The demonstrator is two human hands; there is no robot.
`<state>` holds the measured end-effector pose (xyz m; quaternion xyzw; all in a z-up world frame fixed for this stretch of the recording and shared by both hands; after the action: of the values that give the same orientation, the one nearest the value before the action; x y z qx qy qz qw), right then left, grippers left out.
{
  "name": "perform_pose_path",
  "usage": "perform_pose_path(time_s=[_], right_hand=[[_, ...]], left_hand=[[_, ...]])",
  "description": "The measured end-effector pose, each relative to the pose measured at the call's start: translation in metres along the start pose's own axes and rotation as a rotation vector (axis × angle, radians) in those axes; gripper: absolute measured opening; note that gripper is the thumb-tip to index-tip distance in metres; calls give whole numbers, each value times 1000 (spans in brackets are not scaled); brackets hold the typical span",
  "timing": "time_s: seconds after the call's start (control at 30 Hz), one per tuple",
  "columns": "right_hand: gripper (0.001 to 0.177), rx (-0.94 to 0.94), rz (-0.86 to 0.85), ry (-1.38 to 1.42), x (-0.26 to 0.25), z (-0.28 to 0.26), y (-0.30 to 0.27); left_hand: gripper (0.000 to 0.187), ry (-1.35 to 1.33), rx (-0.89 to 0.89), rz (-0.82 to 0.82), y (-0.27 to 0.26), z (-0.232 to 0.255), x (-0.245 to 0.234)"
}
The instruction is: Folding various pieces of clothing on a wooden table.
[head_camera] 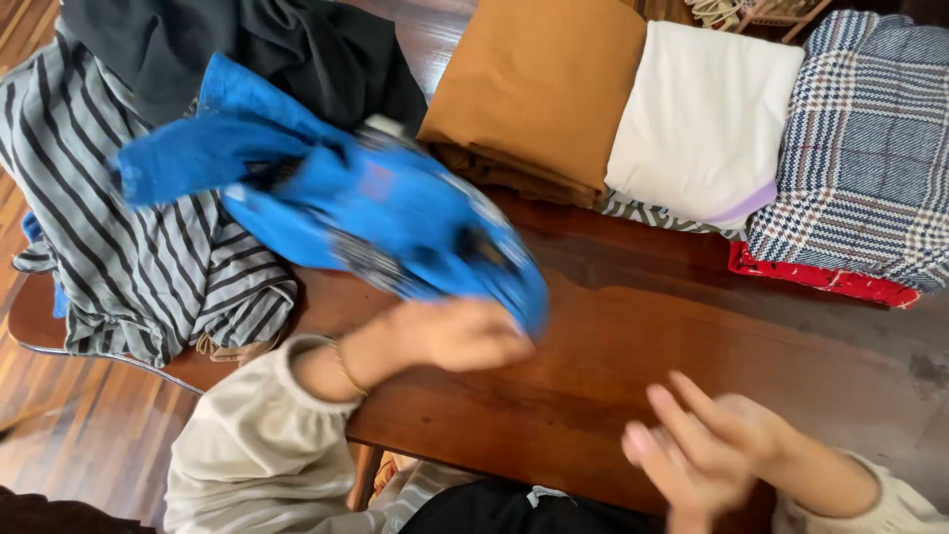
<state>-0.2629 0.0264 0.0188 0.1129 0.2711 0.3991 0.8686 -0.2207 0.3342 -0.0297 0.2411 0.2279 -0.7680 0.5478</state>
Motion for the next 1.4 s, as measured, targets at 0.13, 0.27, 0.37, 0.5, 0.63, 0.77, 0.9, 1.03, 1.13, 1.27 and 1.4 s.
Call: perform_pose_path(time_s=[0.13, 0.27, 0.37, 0.5, 0.63, 0.77, 0.9, 1.03, 1.13, 1.27, 1.4], right_hand=[[30, 535, -238, 464, 44, -16, -14], [43, 790, -355, 807, 52, -10, -30], [35, 820, -402, 873, 41, -2, -53], [34, 958, -472, 738, 19, -1, -108], [30, 1426, -324, 552, -21, 5, -186], [24, 1820, -12, 388, -45, 13, -226], [16, 2211, 453, 408, -45, 10, -242], [21, 2017, 200, 282, -55, 4, -231], [10, 1887, -7, 435, -48, 13, -198], [39, 1666, -528, 663, -8, 42, -121], [43, 1515, -664, 684, -9, 23, -146]], left_hand=[[31, 704, 1391, 197, -34, 49, 56], [38, 774, 1548, 135, -38, 47, 69], [41, 771, 1446, 198, -28, 44, 41], [54, 666, 1155, 228, -12, 41, -6], [60, 582, 922, 185, 1, 29, -30], [73, 566, 814, 102, 7, 38, -34], [56, 584, 766, 69, 9, 20, -19], [29, -96, 302, -253, 9, -37, -3], [28, -902, 125, -253, 6, -30, -11], [37, -1246, -11, 194, 25, -10, -43], [21, -584, 274, 490, 46, -106, -45]])
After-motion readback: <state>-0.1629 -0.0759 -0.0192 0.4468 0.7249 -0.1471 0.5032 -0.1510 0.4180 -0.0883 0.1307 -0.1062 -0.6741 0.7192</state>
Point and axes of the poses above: each hand's wrist, its own y-axis towards the middle knuckle, its own x-axis out of the palm, z = x × y, the point moved 4 cm from there along y, towards the middle knuckle, and after that the axes turned 2 degrees about -y, right-handed, at the moved point
